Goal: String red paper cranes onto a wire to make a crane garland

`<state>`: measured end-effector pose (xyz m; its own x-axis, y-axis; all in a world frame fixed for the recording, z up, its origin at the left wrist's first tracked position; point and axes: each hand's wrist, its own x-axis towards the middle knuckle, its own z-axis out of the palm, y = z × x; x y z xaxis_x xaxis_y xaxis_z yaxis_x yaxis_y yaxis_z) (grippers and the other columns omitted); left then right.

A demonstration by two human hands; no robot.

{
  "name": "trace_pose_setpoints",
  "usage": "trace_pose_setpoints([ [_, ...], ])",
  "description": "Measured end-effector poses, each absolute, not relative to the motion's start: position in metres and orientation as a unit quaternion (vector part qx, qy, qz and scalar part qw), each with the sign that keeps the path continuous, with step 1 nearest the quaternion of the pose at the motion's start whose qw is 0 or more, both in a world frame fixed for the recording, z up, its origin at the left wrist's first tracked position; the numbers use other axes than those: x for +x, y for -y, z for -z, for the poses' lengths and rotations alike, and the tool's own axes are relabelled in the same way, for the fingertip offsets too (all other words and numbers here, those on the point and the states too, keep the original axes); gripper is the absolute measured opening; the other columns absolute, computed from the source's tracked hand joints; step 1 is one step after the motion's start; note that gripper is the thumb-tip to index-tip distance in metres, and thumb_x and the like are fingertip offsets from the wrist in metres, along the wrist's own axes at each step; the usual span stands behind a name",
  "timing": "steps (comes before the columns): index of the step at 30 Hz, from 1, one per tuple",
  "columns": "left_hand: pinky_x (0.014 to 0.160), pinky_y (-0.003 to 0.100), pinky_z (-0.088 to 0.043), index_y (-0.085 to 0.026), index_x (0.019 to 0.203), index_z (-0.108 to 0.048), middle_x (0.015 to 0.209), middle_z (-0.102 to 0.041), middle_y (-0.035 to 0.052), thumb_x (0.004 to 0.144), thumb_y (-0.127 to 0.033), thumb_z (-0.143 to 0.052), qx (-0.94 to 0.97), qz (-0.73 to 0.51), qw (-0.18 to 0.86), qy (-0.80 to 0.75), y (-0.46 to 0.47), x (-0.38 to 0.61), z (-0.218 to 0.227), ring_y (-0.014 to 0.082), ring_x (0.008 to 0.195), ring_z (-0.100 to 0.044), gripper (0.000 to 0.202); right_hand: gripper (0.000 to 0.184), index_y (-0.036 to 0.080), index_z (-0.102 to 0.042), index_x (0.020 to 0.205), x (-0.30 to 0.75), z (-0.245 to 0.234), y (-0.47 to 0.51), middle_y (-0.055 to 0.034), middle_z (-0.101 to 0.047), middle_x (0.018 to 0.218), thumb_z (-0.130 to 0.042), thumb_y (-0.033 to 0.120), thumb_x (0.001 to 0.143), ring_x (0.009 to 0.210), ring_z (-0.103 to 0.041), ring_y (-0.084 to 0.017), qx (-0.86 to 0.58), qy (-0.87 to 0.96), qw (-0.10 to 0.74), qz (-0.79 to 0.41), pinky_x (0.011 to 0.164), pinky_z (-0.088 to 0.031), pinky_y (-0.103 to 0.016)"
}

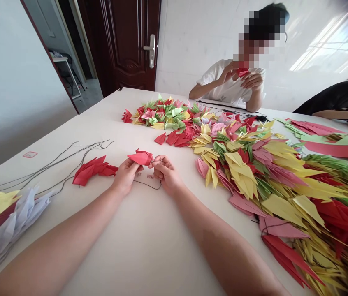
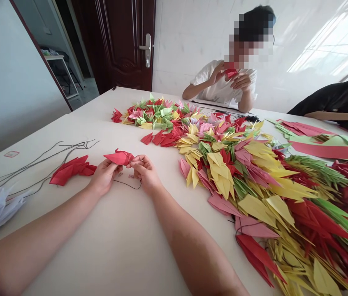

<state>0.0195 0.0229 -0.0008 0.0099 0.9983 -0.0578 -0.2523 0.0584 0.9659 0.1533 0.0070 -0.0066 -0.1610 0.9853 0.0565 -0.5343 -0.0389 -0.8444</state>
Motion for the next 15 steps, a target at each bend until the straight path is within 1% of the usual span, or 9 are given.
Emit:
trace_pose_setpoints([
  [4,0.051,0.022,-0.034,-0.017,0.065,-0.06,0.055,-0.052,-0.0034,0.057,-0.031,-0.068,0.418,-0.539,0.578,-0.447,-0.0223,0.0198,-0.0013,0.0083,0.053,-0.046,0.018,0.016,0.021,-0.047,0.073,0.1541,0.0047,-0.0073,0.005,-0.061,0.061,-0.06,0.022,0.065,0.039,-0.025,-0.004,-0.304,0.383,0.578,-0.654,0.041,-0.022,-0.019],
  [8,0.05,0.022,-0.034,-0.017,0.061,-0.058,0.052,-0.05,-0.0035,0.055,-0.03,-0.068,0.418,-0.535,0.575,-0.457,-0.0218,0.0206,-0.0032,0.0086,0.051,-0.045,0.018,0.013,0.02,-0.045,0.067,0.1529,0.0022,-0.0067,0.0052,-0.058,0.056,-0.057,0.019,0.062,0.039,-0.026,-0.004,-0.335,0.392,0.592,-0.619,0.041,-0.022,-0.019],
  [11,0.05,0.022,-0.033,-0.016,0.061,-0.057,0.051,-0.05,-0.0036,0.055,-0.03,-0.068,0.415,-0.538,0.575,-0.456,-0.0213,0.0213,-0.0042,0.0084,0.051,-0.044,0.018,0.012,0.02,-0.045,0.068,0.1513,0.0011,-0.0064,0.0051,-0.057,0.055,-0.056,0.02,0.062,0.039,-0.026,-0.004,-0.345,0.399,0.606,-0.595,0.041,-0.021,-0.019],
  [15,0.051,0.022,-0.034,-0.016,0.061,-0.057,0.052,-0.05,-0.0041,0.056,-0.029,-0.068,0.412,-0.539,0.578,-0.454,-0.0207,0.0215,-0.0049,0.0076,0.052,-0.044,0.018,0.011,0.021,-0.045,0.072,0.1504,0.0016,-0.0054,0.0043,-0.056,0.059,-0.054,0.023,0.066,0.042,-0.028,-0.006,-0.372,0.434,0.606,-0.553,0.043,-0.023,-0.02],
])
